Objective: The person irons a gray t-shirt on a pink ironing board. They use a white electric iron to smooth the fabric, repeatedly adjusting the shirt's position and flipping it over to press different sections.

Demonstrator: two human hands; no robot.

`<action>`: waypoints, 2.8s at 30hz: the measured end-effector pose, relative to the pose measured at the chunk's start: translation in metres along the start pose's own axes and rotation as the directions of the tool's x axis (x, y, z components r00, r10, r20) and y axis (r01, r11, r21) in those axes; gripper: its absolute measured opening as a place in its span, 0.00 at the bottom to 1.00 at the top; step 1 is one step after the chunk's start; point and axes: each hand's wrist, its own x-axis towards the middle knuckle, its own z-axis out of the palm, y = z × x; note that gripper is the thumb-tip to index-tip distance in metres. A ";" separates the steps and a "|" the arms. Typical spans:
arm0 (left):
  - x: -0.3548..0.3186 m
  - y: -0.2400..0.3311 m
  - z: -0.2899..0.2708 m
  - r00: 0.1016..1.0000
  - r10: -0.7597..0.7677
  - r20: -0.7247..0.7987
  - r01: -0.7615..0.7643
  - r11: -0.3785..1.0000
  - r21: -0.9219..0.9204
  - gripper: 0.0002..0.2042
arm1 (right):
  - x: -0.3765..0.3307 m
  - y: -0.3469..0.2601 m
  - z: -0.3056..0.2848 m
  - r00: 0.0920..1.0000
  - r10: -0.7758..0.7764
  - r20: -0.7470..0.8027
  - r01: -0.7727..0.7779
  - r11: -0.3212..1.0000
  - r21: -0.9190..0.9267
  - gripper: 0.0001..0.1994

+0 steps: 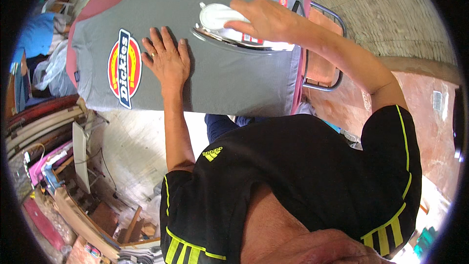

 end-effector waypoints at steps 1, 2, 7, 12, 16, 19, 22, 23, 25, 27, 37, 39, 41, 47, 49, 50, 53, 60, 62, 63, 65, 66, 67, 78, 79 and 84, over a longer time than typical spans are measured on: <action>0.001 0.007 0.001 1.000 0.021 0.007 -0.021 1.000 0.018 0.35 | -0.009 0.007 -0.004 0.999 0.031 -0.018 -0.031 0.999 -0.022 0.23; 0.001 0.013 0.001 0.999 0.039 0.013 -0.040 0.998 0.038 0.35 | -0.018 0.014 -0.007 0.998 0.058 -0.035 -0.060 0.997 -0.044 0.23; -0.001 0.018 -0.002 0.997 0.063 0.032 -0.065 0.997 0.045 0.39 | -0.024 0.102 -0.024 0.972 0.076 -0.221 -0.090 0.994 -0.054 0.21; 0.002 0.029 -0.018 0.992 0.036 0.124 -0.049 0.993 0.105 0.39 | -0.020 0.156 -0.052 0.892 0.259 -0.371 -0.285 0.958 -0.017 0.24; 0.001 0.023 -0.014 0.999 0.015 0.043 -0.018 0.998 0.063 0.38 | 0.028 0.144 -0.046 0.929 0.106 -0.355 -0.097 0.994 0.041 0.23; -0.002 0.018 -0.019 0.999 0.031 -0.016 -0.031 0.999 -0.039 0.35 | 0.078 0.090 -0.036 0.961 0.049 -0.273 -0.040 0.998 0.041 0.21; 0.017 -0.018 -0.029 0.999 0.048 -0.025 -0.053 0.957 -0.284 0.29 | 0.137 0.035 -0.016 0.948 -0.077 -0.308 0.095 0.995 0.043 0.21; 0.030 -0.035 -0.035 0.998 0.056 -0.020 -0.059 0.922 -0.383 0.27 | 0.158 0.019 -0.013 0.940 -0.091 -0.329 0.103 0.994 0.019 0.20; 0.064 -0.091 -0.032 0.966 -0.003 -0.260 -0.057 0.973 -0.224 0.20 | 0.199 -0.014 -0.009 0.933 -0.112 -0.342 0.113 0.993 -0.017 0.20; 0.107 -0.161 -0.040 0.920 -0.027 -0.390 0.000 0.998 -0.070 0.19 | 0.236 -0.041 -0.008 0.937 -0.105 -0.332 0.096 0.994 -0.042 0.20; 0.208 -0.378 -0.024 0.912 -0.375 -0.167 0.339 0.917 -0.209 0.13 | 0.386 -0.156 0.025 0.917 -0.333 -0.218 0.287 0.932 -0.220 0.24; 0.213 -0.380 -0.029 0.902 -0.423 -0.090 0.366 0.857 -0.363 0.15 | 0.413 -0.178 0.034 0.917 -0.326 -0.230 0.280 0.936 -0.211 0.25; 0.212 -0.381 -0.023 0.904 -0.376 -0.206 0.284 0.885 -0.369 0.14 | 0.436 -0.200 0.042 0.928 -0.294 -0.230 0.255 0.949 -0.185 0.26; 0.212 -0.374 -0.015 0.881 -0.344 -0.326 0.218 0.905 -0.365 0.11 | 0.478 -0.229 0.051 0.925 -0.247 -0.290 0.233 0.969 -0.083 0.21; 0.210 -0.374 -0.013 0.872 -0.335 -0.356 0.186 0.902 -0.390 0.11 | 0.470 -0.221 0.047 0.938 -0.243 -0.248 0.211 0.966 -0.149 0.22; 0.211 -0.375 -0.013 0.865 -0.329 -0.378 0.169 0.901 -0.399 0.11 | 0.466 -0.215 0.045 0.949 -0.231 -0.214 0.195 0.965 -0.176 0.23; 0.209 -0.375 -0.016 0.865 -0.322 -0.384 0.157 0.902 -0.402 0.11 | 0.456 -0.203 0.050 0.924 -0.250 -0.291 0.200 0.961 -0.189 0.22; 0.209 -0.373 -0.007 0.877 -0.303 -0.373 0.148 0.909 -0.391 0.11 | 0.476 -0.258 0.027 0.992 -0.028 -0.127 0.040 0.995 0.091 0.21; 0.211 -0.374 -0.008 0.881 -0.279 -0.383 0.125 0.916 -0.380 0.11 | 0.473 -0.254 0.033 0.984 -0.061 -0.168 0.065 0.998 0.019 0.21; 0.212 -0.374 -0.007 0.885 -0.261 -0.386 0.106 0.920 -0.378 0.12 | 0.475 -0.239 0.042 0.970 -0.128 -0.209 0.114 0.990 -0.078 0.22; 0.209 -0.383 -0.012 0.892 -0.279 -0.356 0.155 0.928 -0.340 0.11 | 0.476 -0.228 0.042 0.956 -0.212 -0.202 0.182 0.971 -0.155 0.24; 0.207 -0.388 -0.016 0.893 -0.287 -0.345 0.176 0.931 -0.319 0.10 | 0.474 -0.227 0.038 0.962 -0.214 -0.169 0.193 0.972 -0.132 0.25; 0.205 -0.392 -0.018 0.895 -0.300 -0.329 0.200 0.931 -0.305 0.10 | 0.471 -0.224 0.034 0.969 -0.213 -0.128 0.199 0.974 -0.112 0.25; 0.125 -0.086 -0.030 0.783 0.589 -0.201 -0.603 0.637 -0.481 0.17 | 0.320 -0.099 -0.060 0.925 0.099 -0.367 -0.063 0.992 0.109 0.26; 0.111 -0.053 -0.015 0.754 0.623 -0.208 -0.640 0.627 -0.444 0.15 | 0.298 -0.087 -0.065 0.908 0.108 -0.404 -0.076 0.993 0.094 0.26; 0.049 0.048 0.013 0.511 0.825 -0.243 -0.722 0.258 -0.642 0.07 | 0.150 -0.061 -0.074 0.896 0.220 -0.385 -0.238 0.971 -0.001 0.24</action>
